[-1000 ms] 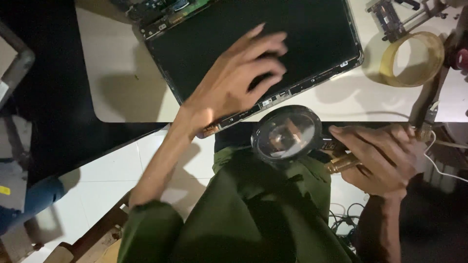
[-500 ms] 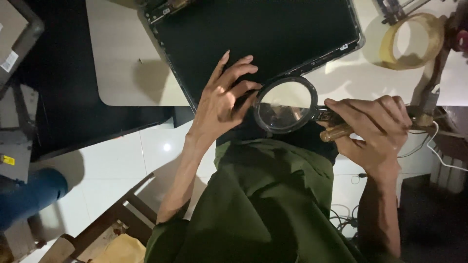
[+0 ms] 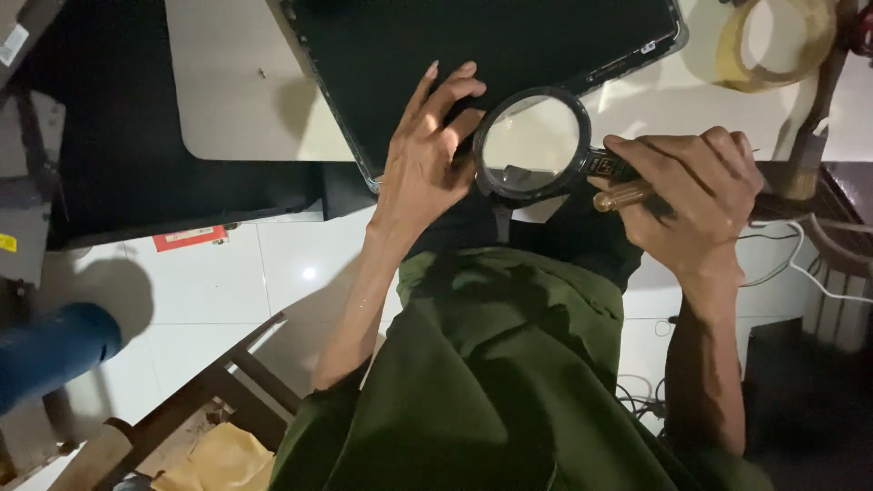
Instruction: Reassembling a laptop by inspecting the internal components with a magnifying glass and then manually fitting the screen bezel.
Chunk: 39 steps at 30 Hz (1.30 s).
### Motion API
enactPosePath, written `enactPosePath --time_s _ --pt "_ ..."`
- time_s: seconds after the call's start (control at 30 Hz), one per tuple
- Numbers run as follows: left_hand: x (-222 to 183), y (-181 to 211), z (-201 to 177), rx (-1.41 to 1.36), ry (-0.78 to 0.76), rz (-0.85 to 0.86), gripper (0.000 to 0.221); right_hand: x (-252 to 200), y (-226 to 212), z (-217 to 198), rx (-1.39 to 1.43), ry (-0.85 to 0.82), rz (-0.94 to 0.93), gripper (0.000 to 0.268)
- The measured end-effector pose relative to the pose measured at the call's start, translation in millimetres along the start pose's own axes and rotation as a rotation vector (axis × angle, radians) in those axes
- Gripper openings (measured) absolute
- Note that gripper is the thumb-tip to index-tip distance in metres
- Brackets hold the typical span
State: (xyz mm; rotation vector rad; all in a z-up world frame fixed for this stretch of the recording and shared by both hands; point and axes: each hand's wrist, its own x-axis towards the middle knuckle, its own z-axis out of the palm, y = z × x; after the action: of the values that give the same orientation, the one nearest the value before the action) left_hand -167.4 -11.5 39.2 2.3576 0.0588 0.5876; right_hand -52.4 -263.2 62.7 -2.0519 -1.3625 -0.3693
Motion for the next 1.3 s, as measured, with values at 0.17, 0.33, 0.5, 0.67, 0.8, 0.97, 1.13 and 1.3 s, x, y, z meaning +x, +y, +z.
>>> enactPosePath --time_s 0.17,0.33,0.5,0.67,0.8,0.97,1.13,1.3 --pt "-8 -9 5 -0.008 -0.013 -0.013 0.014 -3 5 0 0.0 0.021 -0.033 0.029" --pt "-10 -8 4 0.001 0.006 0.016 0.014 -5 7 -3 0.004 0.001 -0.035 0.032" --pt "-7 -3 0 -0.065 0.048 0.005 0.014 -2 11 -5 0.028 -0.003 -0.042 0.032" --pt "-7 -7 4 -0.068 0.082 -0.002 0.01 -2 26 -5 0.008 -0.029 -0.073 0.031" --pt "-2 1 -2 -0.088 0.095 -0.012 0.011 5 32 -6 0.014 -0.012 -0.125 0.032" --pt "-2 4 -3 -0.057 0.043 -0.047 0.013 4 33 -1 -0.009 -0.019 -0.113 0.031" --pt "-2 0 -4 0.008 -0.008 -0.044 0.02 11 16 2 0.007 -0.059 -0.026 0.036" --pt "-6 -2 -8 0.028 -0.004 0.023 0.017 14 10 8 -0.027 -0.05 0.0 0.031"
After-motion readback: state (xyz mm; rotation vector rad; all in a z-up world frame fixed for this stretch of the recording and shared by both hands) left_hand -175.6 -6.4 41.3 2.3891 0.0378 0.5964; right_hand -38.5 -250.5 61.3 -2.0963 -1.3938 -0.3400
